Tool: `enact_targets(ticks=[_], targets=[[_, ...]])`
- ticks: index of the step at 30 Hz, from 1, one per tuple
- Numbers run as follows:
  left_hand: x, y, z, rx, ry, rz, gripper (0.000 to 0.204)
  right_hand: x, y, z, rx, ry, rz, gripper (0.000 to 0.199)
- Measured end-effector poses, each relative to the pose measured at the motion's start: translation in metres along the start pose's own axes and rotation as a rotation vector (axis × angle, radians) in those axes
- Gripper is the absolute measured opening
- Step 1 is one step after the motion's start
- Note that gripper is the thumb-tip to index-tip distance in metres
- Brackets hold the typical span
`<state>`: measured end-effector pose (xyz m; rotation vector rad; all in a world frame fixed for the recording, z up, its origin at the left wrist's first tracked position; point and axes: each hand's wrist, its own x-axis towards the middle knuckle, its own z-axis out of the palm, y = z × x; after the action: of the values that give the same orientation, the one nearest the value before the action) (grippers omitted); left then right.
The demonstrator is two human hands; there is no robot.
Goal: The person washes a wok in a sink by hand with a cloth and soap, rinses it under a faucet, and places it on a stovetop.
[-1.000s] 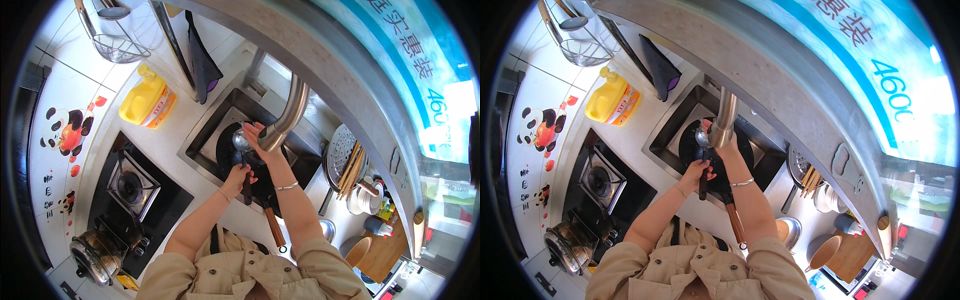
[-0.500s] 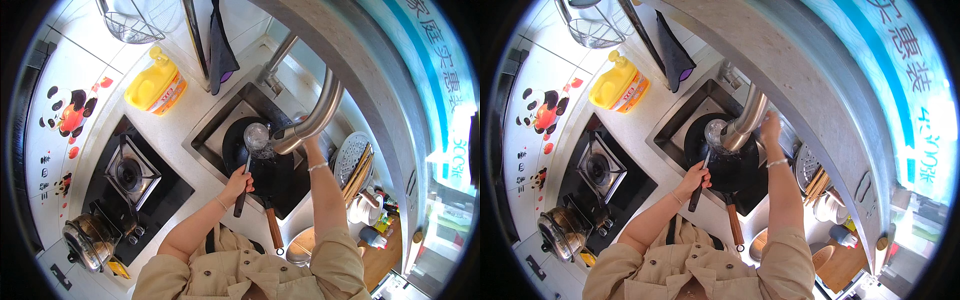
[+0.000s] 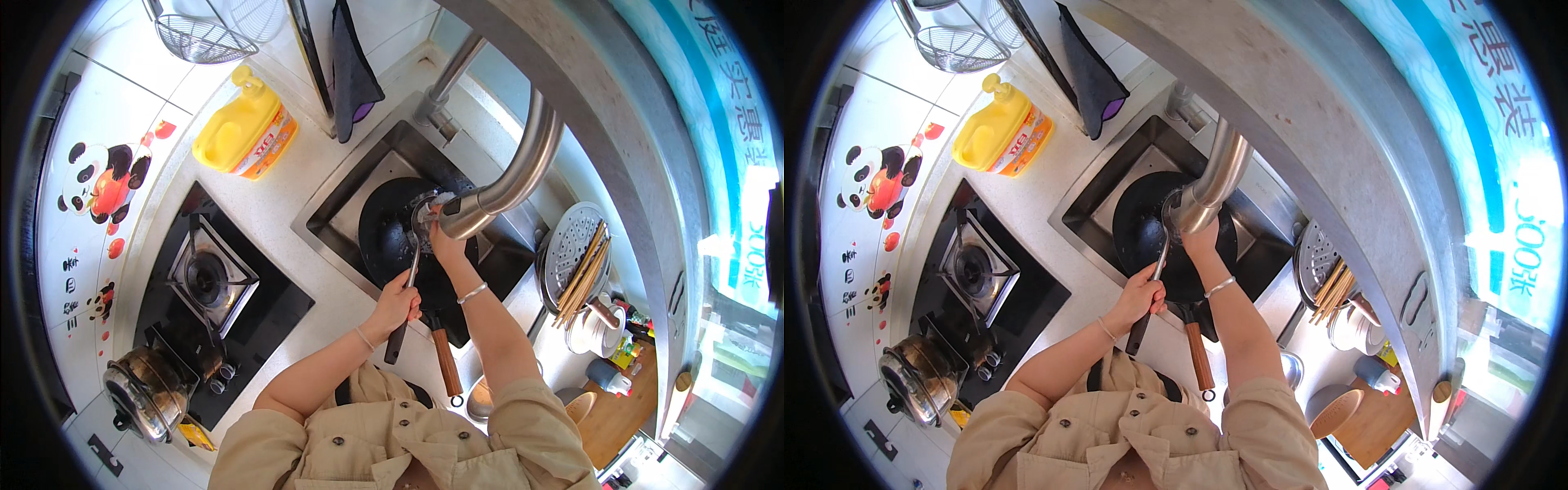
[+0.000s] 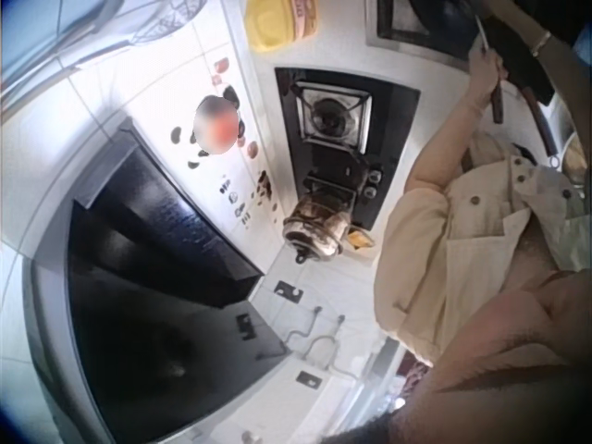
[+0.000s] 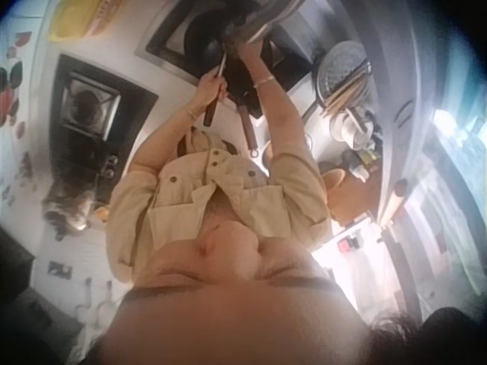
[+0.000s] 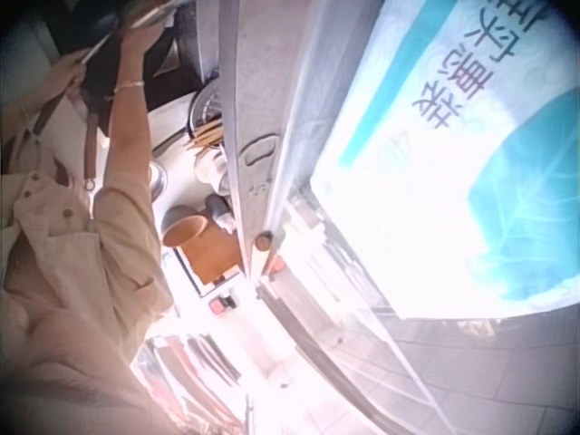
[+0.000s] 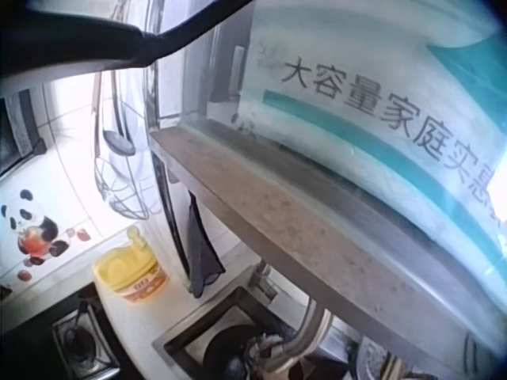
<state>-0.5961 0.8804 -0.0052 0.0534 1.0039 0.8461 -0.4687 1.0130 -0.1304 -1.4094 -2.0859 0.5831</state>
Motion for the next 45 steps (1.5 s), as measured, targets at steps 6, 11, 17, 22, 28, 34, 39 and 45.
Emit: enact_targets(ticks=[6,11,17,22,28,34,39,45], targets=[[0.001,-0.007,-0.009,0.035,0.027,-0.01,0.049,-0.017,-0.035,0.006,0.302,-0.216,0.296,0.018],[-0.011,0.003,-0.012,0.088,0.03,0.073,0.051,-0.005,-0.05,-0.011,0.515,-0.308,0.412,0.019],[-0.015,0.007,-0.029,0.178,0.051,0.13,0.048,-0.025,-0.02,-0.033,0.223,-0.495,0.334,0.01],[-0.01,0.013,-0.04,0.185,0.075,0.127,0.042,-0.019,-0.01,-0.057,0.311,-0.241,0.532,0.016],[-0.015,0.006,-0.028,0.189,0.017,0.016,0.039,0.004,-0.067,-0.046,0.649,0.073,0.503,0.019],[-0.017,0.005,-0.018,0.223,-0.011,0.065,0.045,-0.009,-0.065,-0.007,0.617,-0.139,0.498,0.025],[-0.025,0.004,-0.029,0.207,-0.036,-0.003,0.049,-0.013,-0.054,-0.021,0.207,-0.212,0.295,0.015],[-0.028,0.012,-0.026,0.294,-0.075,-0.014,0.05,-0.001,-0.069,-0.013,0.162,-0.099,0.241,0.018]])
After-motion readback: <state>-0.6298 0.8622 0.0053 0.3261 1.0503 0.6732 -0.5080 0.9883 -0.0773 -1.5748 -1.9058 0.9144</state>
